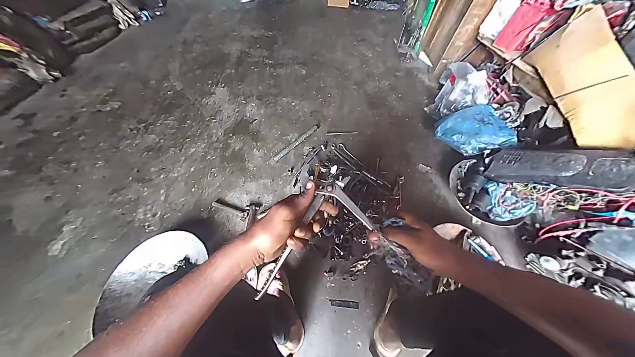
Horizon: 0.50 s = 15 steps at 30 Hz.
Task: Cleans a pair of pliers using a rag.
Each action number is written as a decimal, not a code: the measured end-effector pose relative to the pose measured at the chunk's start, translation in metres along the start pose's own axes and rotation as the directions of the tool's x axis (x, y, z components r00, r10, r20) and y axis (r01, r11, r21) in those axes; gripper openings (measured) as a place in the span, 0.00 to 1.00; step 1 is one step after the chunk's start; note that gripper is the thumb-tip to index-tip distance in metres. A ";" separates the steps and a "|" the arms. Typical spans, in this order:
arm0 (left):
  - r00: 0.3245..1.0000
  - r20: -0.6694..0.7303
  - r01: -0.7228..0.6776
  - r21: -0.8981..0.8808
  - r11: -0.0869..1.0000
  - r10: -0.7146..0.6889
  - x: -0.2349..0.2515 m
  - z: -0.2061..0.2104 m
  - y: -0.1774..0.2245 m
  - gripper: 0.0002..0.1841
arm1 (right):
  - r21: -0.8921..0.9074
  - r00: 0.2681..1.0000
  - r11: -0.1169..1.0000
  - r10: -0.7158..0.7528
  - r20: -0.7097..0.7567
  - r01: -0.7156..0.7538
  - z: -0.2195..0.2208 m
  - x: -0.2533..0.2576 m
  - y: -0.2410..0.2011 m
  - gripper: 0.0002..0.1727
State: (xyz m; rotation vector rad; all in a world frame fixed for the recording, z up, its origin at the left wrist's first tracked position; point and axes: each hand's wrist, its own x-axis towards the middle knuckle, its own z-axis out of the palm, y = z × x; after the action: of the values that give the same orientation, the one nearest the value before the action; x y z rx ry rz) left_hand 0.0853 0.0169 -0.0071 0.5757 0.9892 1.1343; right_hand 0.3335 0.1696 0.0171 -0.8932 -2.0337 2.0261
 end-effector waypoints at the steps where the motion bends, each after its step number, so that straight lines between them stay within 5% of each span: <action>1: 1.000 -0.007 -0.011 -0.057 0.998 0.011 0.000 0.004 -0.003 0.38 | 0.036 1.000 0.999 -0.005 -0.009 0.005 0.003 -0.002 0.003 0.05; 4: 0.994 -0.091 -0.068 -0.125 0.990 0.057 0.003 0.020 -0.008 0.36 | 0.130 1.000 0.991 -0.015 -0.025 0.018 0.009 -0.006 0.003 0.09; 8: 0.985 -0.132 -0.125 -0.110 0.986 0.110 0.007 0.028 -0.010 0.21 | 0.215 1.000 0.976 -0.028 0.002 0.027 0.009 -0.005 0.004 0.09; 15: 0.979 -0.107 -0.181 -0.071 0.981 0.173 0.013 0.032 -0.011 0.14 | 0.094 0.994 0.995 -0.046 0.097 0.037 0.011 -0.001 0.011 0.07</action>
State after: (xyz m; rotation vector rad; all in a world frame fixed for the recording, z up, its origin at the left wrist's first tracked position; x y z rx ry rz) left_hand 0.1200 0.0279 -0.0055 0.5542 0.9880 1.3668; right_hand 0.3318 0.1589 0.0062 -0.7412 -1.9708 2.1631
